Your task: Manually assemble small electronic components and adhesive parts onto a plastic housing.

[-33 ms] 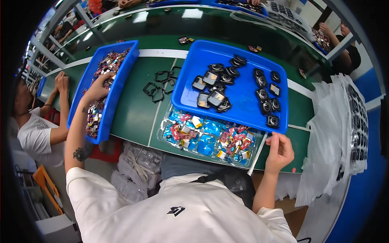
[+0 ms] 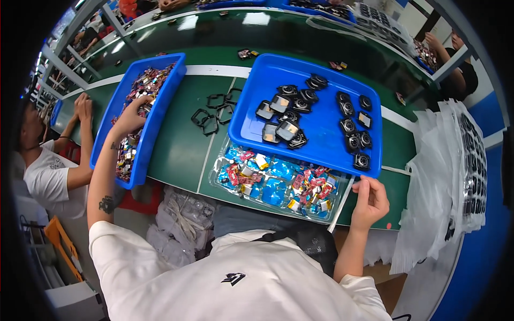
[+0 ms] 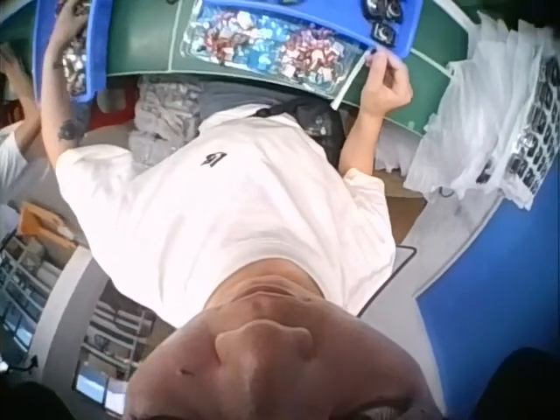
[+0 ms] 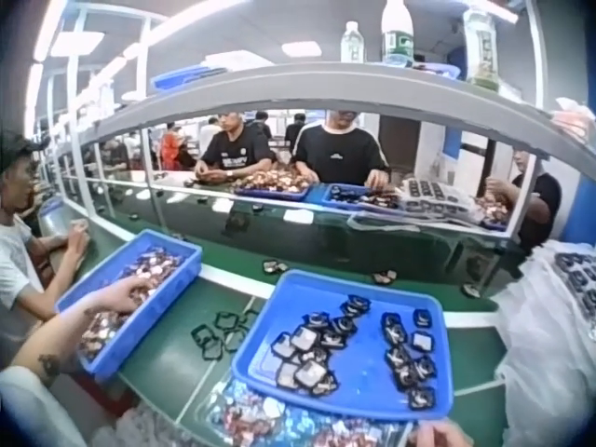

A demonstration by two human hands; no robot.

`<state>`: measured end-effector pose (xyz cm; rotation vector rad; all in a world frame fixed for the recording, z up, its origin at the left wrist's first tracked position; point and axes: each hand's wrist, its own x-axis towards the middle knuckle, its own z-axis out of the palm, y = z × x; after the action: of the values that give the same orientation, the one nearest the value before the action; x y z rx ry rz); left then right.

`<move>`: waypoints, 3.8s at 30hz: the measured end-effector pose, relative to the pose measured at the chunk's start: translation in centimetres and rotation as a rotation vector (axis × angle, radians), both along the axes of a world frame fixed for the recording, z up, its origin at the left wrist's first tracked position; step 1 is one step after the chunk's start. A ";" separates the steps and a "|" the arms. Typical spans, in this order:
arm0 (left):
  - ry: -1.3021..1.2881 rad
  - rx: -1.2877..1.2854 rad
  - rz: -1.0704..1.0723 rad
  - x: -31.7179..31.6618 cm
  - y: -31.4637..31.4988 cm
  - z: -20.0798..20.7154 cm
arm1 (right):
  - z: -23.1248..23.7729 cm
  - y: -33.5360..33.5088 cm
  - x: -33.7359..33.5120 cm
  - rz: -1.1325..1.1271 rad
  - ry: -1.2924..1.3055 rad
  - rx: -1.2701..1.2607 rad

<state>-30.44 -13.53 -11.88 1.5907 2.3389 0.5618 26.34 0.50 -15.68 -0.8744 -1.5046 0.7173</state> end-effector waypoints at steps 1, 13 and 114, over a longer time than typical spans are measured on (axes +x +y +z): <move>0.006 0.047 0.011 0.7 -0.2 0.1 | -0.3 0.2 0.3 0.035 -0.056 0.057; -0.793 0.411 0.227 -2.0 -2.8 3.1 | 4.6 2.7 -1.3 0.141 -0.788 0.453; 0.008 -0.171 0.297 3.5 -8.7 1.4 | 4.4 1.5 -3.7 0.253 -0.393 0.432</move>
<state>-26.94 -22.18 -10.51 1.1835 2.5702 0.4005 22.65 1.96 -11.33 -0.5154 -2.0522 0.3814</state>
